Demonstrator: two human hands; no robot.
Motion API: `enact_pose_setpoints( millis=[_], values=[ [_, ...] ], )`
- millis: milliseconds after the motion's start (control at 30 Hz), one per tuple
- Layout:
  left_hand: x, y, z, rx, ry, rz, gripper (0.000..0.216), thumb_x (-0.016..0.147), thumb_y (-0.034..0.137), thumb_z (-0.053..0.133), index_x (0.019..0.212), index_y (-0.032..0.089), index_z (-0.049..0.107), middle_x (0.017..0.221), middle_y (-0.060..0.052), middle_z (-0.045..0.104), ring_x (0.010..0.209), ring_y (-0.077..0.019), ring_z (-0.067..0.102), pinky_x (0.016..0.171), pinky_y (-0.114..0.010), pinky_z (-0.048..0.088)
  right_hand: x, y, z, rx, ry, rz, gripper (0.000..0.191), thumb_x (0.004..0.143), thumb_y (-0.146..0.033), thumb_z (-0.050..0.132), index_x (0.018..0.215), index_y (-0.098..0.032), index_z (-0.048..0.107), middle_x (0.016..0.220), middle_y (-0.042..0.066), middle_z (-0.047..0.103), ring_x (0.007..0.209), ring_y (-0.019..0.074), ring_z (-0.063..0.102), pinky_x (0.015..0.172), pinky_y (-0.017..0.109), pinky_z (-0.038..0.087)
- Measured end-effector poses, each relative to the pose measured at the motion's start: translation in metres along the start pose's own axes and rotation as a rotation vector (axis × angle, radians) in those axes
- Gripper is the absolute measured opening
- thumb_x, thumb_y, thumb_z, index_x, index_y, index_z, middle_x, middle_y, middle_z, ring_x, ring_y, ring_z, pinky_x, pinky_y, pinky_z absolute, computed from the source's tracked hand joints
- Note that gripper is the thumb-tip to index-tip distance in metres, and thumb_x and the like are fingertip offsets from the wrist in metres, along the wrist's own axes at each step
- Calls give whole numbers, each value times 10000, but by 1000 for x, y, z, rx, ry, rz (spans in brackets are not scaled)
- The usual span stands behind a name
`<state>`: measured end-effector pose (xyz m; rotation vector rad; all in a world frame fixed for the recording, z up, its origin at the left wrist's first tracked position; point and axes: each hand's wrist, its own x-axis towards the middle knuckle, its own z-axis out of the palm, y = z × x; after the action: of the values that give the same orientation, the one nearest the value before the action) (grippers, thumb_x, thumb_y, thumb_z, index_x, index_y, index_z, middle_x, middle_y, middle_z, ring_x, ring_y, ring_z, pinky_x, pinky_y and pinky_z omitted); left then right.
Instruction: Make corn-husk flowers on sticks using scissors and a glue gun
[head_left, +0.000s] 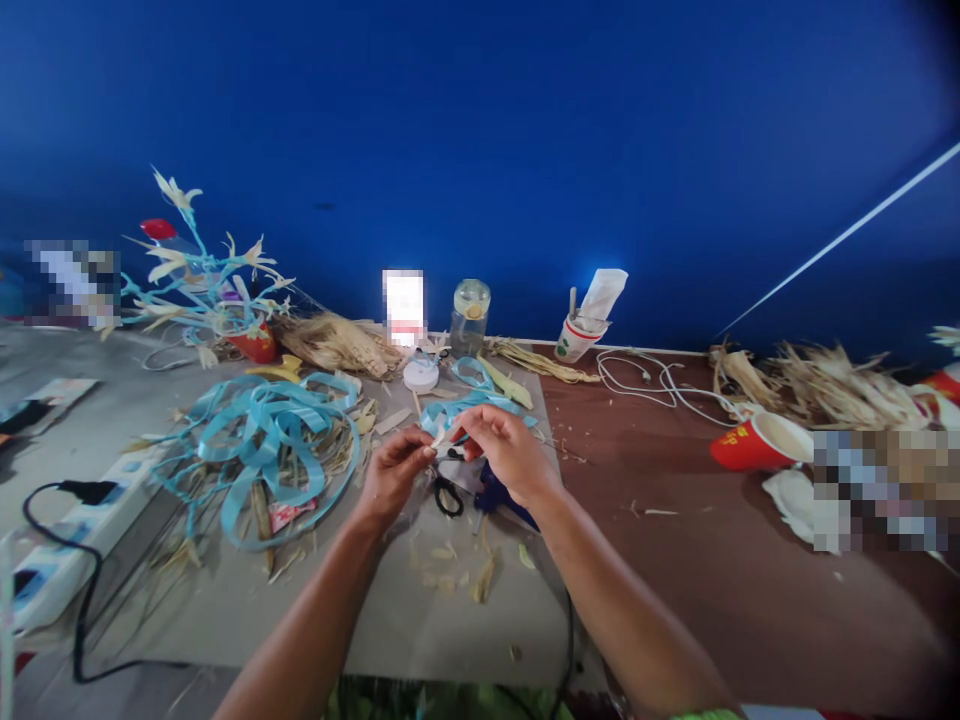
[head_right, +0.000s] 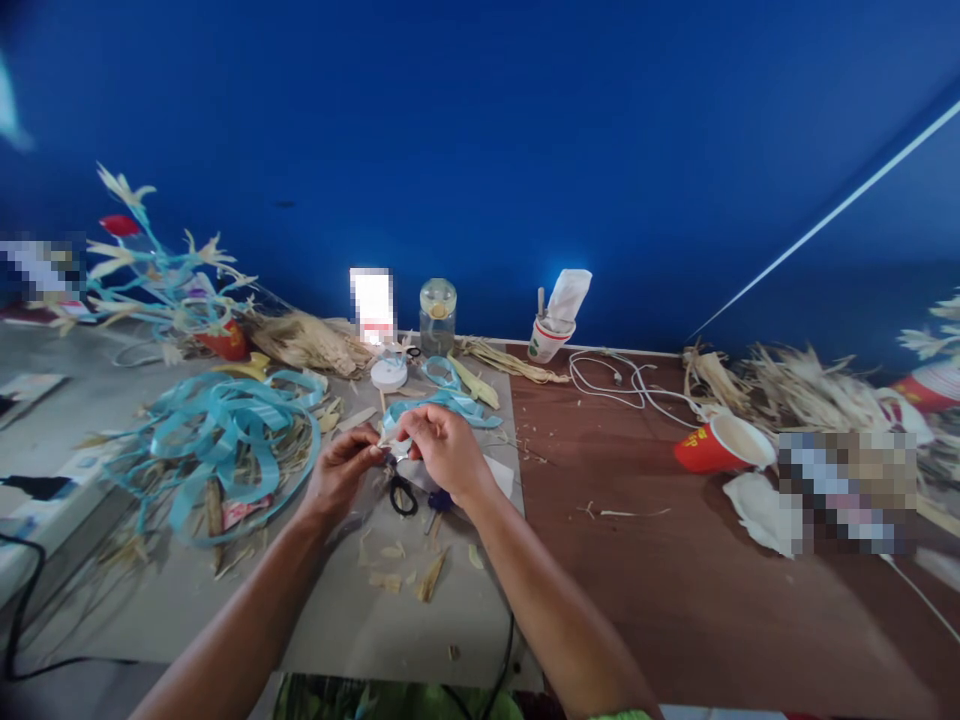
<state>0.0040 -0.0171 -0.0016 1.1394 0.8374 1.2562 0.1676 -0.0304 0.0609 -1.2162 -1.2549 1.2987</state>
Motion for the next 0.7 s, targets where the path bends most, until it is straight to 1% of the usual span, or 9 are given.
enact_pose_setpoints(
  millis=[67,167,300,400,500,567,633,700],
  values=[
    [0,-1,0,-20,3,-20,146,655,286,749,678,171,663,634,9,514,602,-100,470,575,-229,382,0,-1,0,49,-1,8,322,774,-486,578,777,-167,622,711,10,622,553,98,494,549,231,381],
    [0,-1,0,-33,-12,-21,150,662,293,745,679,170,661,636,7,507,614,-104,467,586,-233,384,0,-2,3,39,-37,11,303,732,-468,622,767,-167,630,639,-13,583,546,95,457,536,229,355],
    [0,-3,0,-36,-40,-7,120,688,275,729,691,173,666,654,6,517,633,-101,474,616,-236,386,-2,-3,5,-51,-31,10,264,731,-431,631,752,-168,651,572,-38,521,535,90,416,518,227,315],
    [0,-4,-1,-46,-17,-19,123,680,273,735,689,173,665,649,14,516,623,-94,471,607,-230,381,-2,-4,4,-53,-47,27,294,738,-454,628,769,-164,664,586,-34,528,536,87,416,522,227,316],
    [0,-5,0,-69,49,-50,163,656,298,751,696,168,661,647,10,546,617,-101,491,595,-234,391,-1,-3,2,116,-80,25,383,762,-529,575,777,-157,665,658,-4,575,559,91,457,556,234,362],
    [0,-5,1,-112,96,-71,179,647,304,757,716,171,660,652,7,583,619,-103,515,603,-236,403,1,1,3,261,-36,31,411,770,-551,547,783,-157,661,686,12,590,565,96,479,568,240,392],
    [0,-4,2,-167,124,-89,194,636,304,765,737,176,659,651,8,610,615,-102,536,614,-237,414,4,6,7,301,26,54,338,747,-497,591,786,-167,652,682,6,594,559,97,484,566,238,406],
    [0,-4,2,-195,125,-96,201,630,300,769,740,175,658,644,9,621,613,-105,551,622,-241,424,5,14,13,220,38,67,218,711,-388,635,767,-177,641,670,-9,593,559,95,480,569,233,408]
  ],
)
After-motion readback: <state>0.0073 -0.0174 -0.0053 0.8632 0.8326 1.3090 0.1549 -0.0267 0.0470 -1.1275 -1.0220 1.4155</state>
